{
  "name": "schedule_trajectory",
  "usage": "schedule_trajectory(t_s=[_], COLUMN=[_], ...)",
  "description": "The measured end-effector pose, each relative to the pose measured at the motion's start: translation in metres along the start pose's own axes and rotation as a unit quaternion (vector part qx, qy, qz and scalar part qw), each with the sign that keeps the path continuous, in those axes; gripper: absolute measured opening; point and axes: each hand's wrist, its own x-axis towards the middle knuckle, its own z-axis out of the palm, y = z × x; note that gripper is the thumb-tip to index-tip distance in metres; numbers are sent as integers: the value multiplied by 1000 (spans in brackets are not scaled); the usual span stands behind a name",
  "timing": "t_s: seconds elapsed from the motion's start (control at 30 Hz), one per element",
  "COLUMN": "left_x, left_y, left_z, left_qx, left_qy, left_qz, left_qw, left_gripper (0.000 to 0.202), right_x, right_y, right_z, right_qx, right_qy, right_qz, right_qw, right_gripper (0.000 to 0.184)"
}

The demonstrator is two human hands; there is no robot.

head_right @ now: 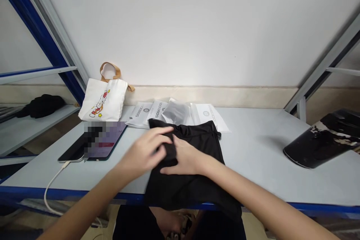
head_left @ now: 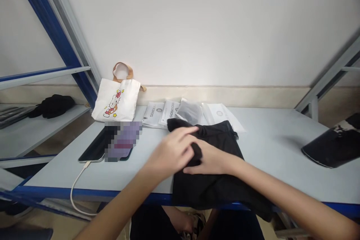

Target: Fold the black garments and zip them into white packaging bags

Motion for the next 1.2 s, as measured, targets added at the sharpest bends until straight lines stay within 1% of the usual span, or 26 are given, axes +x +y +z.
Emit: schedule_trajectory(t_s=[0.03,0.07,0.1,0.13,0.2,0.27,0.3,0.33,0.37,0.4,0.43,0.5,0.53,0.57,0.63,0.67,0.73,0.83,0.9,0.97,1.03,1.07,1.13,1.2], left_x=[10,16,18,18,13,9,8,9,12,16,21,31,34,35,34,32,28,27,29,28,20,13,-4,-22], left_y=[5,7,6,2,-10,-23,-28,-31,-34,-37,-40,-50,-56,-63,-76,-81,-87,-89,-88,-86,-83,-81,-76,-72], left_z=[7,14,20,25,33,37,38,38,36,34,30,23,21,20,23,26,32,36,33,27,20,18,15,14], left_qx=[-35,-67,-92,-107,-106,-79,-67,-59,-54,-48,-39,-3,16,30,32,17,-34,-135,-185,-214,-211,-196,-147,-96], left_qy=[-33,-54,-56,-52,-64,-119,-147,-162,-156,-129,-89,-7,12,14,-16,-31,-44,-11,33,71,77,61,1,-50], left_qz=[19,10,-13,-46,-102,-110,-103,-99,-102,-117,-141,-204,-234,-260,-297,-305,-297,-258,-248,-246,-234,-220,-180,-149], left_qw=[999,996,994,992,987,984,982,980,981,983,985,979,972,965,954,952,953,957,950,943,946,954,973,983], left_gripper=[38,46,51,54,49,49,52,56,58,57,55,50,50,51,54,54,52,49,51,53,53,53,50,45], right_x=[-7,-17,-27,-39,-58,-68,-69,-67,-63,-59,-53,-44,-41,-39,-37,-38,-40,-45,-50,-57,-68,-75,-90,-102], right_y=[4,10,18,27,50,75,86,96,105,113,119,128,130,131,131,129,125,117,111,105,100,98,96,95], right_z=[-11,-23,-35,-45,-60,-64,-63,-61,-58,-54,-51,-46,-45,-45,-44,-43,-42,-41,-43,-44,-40,-37,-26,-14], right_qx=[7,11,6,-14,-53,-78,-92,-109,-130,-154,-177,-208,-214,-216,-214,-209,-175,-59,3,22,13,3,-20,-39], right_qy=[-1,-1,12,42,95,136,149,158,163,166,170,180,186,192,202,213,241,297,320,326,303,281,237,215], right_qz=[-7,0,29,68,150,205,217,219,216,211,206,200,198,196,193,191,175,152,155,150,127,115,99,100], right_qw=[1000,1000,999,997,983,966,960,957,954,951,947,940,938,937,936,935,938,941,934,933,944,953,966,971], right_gripper=[58,44,35,33,32,35,37,40,43,45,45,37,30,23,11,8,3,5,18,26,22,20,21,25])
